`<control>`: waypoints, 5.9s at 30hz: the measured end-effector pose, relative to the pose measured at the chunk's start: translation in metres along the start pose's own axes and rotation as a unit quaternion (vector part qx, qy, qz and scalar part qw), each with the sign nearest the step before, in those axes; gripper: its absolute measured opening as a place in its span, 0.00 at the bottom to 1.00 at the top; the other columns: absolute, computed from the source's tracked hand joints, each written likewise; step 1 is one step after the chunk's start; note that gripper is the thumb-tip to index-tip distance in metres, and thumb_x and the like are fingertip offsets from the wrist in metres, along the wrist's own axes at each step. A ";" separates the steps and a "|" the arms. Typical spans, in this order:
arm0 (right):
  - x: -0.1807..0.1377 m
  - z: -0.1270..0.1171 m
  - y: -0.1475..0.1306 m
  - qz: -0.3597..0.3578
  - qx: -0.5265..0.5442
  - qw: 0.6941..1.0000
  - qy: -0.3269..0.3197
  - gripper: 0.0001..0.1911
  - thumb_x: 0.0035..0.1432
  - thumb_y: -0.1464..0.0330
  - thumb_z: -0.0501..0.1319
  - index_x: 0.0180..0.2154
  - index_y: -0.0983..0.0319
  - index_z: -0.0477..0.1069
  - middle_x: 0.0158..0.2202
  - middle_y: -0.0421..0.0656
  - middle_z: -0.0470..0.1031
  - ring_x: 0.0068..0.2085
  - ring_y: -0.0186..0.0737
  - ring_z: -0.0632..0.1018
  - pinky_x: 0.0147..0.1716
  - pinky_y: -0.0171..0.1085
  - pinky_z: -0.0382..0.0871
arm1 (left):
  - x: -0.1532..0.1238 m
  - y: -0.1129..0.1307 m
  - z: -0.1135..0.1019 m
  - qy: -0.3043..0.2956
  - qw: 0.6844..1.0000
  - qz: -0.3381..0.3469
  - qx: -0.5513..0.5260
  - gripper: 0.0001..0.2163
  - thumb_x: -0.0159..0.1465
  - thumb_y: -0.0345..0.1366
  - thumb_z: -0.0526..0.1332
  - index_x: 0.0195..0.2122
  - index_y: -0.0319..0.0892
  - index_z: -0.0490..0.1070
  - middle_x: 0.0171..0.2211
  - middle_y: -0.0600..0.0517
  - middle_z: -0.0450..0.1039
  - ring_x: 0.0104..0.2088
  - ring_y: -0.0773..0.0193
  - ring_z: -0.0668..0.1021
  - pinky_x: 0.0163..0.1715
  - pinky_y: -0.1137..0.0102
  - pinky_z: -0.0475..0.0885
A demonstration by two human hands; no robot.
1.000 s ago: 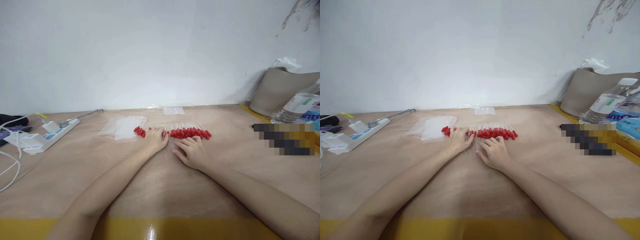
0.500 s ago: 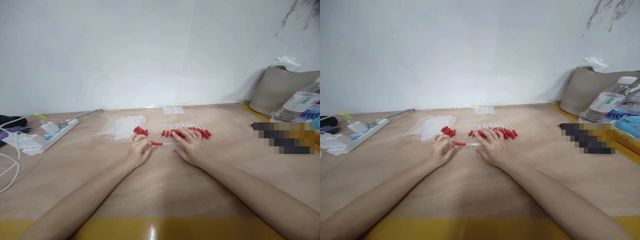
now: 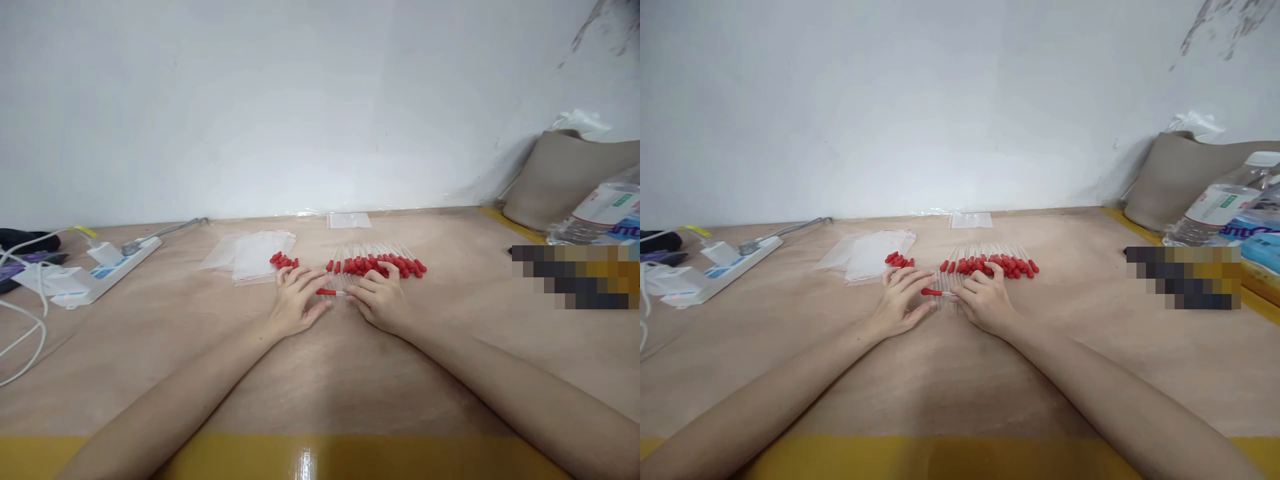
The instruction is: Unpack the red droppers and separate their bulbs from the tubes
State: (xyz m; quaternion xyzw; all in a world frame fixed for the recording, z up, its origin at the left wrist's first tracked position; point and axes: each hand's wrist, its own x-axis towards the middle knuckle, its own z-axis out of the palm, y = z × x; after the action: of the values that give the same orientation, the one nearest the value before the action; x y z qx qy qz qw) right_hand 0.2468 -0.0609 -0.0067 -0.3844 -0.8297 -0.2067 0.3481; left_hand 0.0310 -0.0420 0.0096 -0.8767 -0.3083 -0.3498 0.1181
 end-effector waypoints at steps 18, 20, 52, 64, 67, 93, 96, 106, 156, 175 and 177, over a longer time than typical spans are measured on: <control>-0.001 -0.009 -0.005 -0.102 -0.058 0.993 0.032 0.08 0.59 0.66 0.53 0.33 0.56 0.71 0.20 0.35 0.68 0.29 0.32 0.64 0.44 0.42 0.47 | 0.004 0.007 -0.003 -0.077 0.993 0.088 0.017 0.08 0.62 0.37 0.53 0.33 0.45 0.72 0.30 0.53 0.74 0.39 0.61 0.70 0.51 0.54 0.50; -0.003 -0.010 -0.005 -0.120 -0.066 0.990 0.020 0.08 0.59 0.66 0.53 0.35 0.55 0.70 0.21 0.35 0.68 0.30 0.32 0.64 0.43 0.42 0.47 | 0.003 0.006 -0.005 -0.090 0.992 0.088 0.008 0.09 0.62 0.37 0.52 0.33 0.45 0.71 0.30 0.53 0.74 0.39 0.61 0.70 0.51 0.54 0.50; -0.014 -0.009 0.017 0.114 -0.044 0.993 -0.001 0.07 0.51 0.73 0.53 0.28 0.62 0.69 0.22 0.39 0.73 0.27 0.34 0.67 0.43 0.42 0.48 | 0.025 -0.081 -0.002 -0.047 0.978 -0.200 0.028 0.05 0.55 0.30 0.54 0.34 0.42 0.64 0.29 0.51 0.65 0.28 0.64 0.69 0.29 0.69 0.66; -0.015 -0.011 0.010 0.085 -0.035 0.995 -0.040 0.10 0.55 0.69 0.52 0.32 0.59 0.72 0.29 0.40 0.76 0.32 0.35 0.69 0.44 0.43 0.47 | 0.016 -0.082 0.008 -0.090 0.988 -0.071 0.102 0.11 0.61 0.36 0.52 0.28 0.41 0.72 0.26 0.48 0.69 0.32 0.59 0.69 0.34 0.65 0.66; -0.014 -0.012 0.007 0.079 -0.023 0.995 -0.057 0.10 0.55 0.65 0.54 0.34 0.59 0.73 0.30 0.41 0.76 0.33 0.36 0.69 0.44 0.44 0.47 | 0.014 -0.078 0.005 -0.081 0.988 -0.064 0.118 0.10 0.61 0.37 0.53 0.32 0.42 0.73 0.30 0.47 0.70 0.34 0.58 0.69 0.35 0.64 0.65; -0.011 -0.021 0.000 0.017 -0.052 0.984 -0.169 0.19 0.60 0.58 0.48 0.45 0.62 0.68 0.38 0.46 0.71 0.39 0.41 0.67 0.44 0.46 0.48 | 0.057 -0.017 0.030 -0.068 0.954 -0.290 0.034 0.09 0.57 0.40 0.57 0.24 0.42 0.70 0.33 0.50 0.72 0.42 0.54 0.70 0.41 0.59 0.58; -0.010 -0.021 0.000 0.023 -0.043 0.985 -0.167 0.19 0.60 0.58 0.48 0.46 0.62 0.67 0.38 0.46 0.71 0.40 0.42 0.68 0.44 0.46 0.48 | 0.041 -0.019 0.017 -0.046 0.965 -0.256 0.028 0.07 0.58 0.38 0.56 0.27 0.42 0.68 0.30 0.52 0.73 0.37 0.59 0.72 0.42 0.61 0.58; -0.009 -0.008 0.010 0.130 -0.026 0.991 0.025 0.21 0.55 0.58 0.55 0.48 0.62 0.66 0.44 0.49 0.68 0.44 0.45 0.67 0.43 0.42 0.53 | -0.011 -0.018 -0.012 -0.008 0.999 -0.033 0.020 0.03 0.59 0.35 0.56 0.30 0.42 0.66 0.32 0.53 0.75 0.35 0.64 0.74 0.44 0.62 0.56; -0.012 -0.013 0.014 0.067 -0.007 0.997 0.034 0.12 0.57 0.67 0.54 0.41 0.57 0.72 0.28 0.39 0.75 0.30 0.33 0.67 0.43 0.41 0.49 | -0.002 -0.036 -0.017 -0.035 0.996 -0.088 0.005 0.11 0.64 0.35 0.45 0.37 0.41 0.67 0.32 0.49 0.68 0.33 0.63 0.71 0.36 0.66 0.63; -0.016 -0.013 0.017 0.103 -0.045 0.994 -0.002 0.11 0.55 0.70 0.52 0.33 0.59 0.73 0.26 0.38 0.76 0.27 0.33 0.69 0.43 0.41 0.48 | 0.037 -0.133 -0.007 -0.101 0.883 -0.457 0.036 0.11 0.55 0.41 0.57 0.32 0.40 0.73 0.34 0.47 0.76 0.37 0.57 0.76 0.37 0.68 0.68; -0.016 -0.012 0.016 0.102 -0.052 0.993 -0.003 0.11 0.55 0.69 0.52 0.32 0.59 0.73 0.25 0.39 0.76 0.27 0.33 0.69 0.42 0.41 0.48 | 0.036 -0.130 -0.011 -0.091 0.888 -0.450 0.041 0.13 0.57 0.43 0.55 0.36 0.40 0.73 0.36 0.47 0.76 0.39 0.57 0.76 0.39 0.68 0.68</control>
State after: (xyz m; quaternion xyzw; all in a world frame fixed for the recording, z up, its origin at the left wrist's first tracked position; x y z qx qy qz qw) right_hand 0.2720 -0.0663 -0.0095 -0.4851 -0.7752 -0.2122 0.3444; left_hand -0.0360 0.0714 0.0410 -0.6666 -0.6929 -0.2711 -0.0445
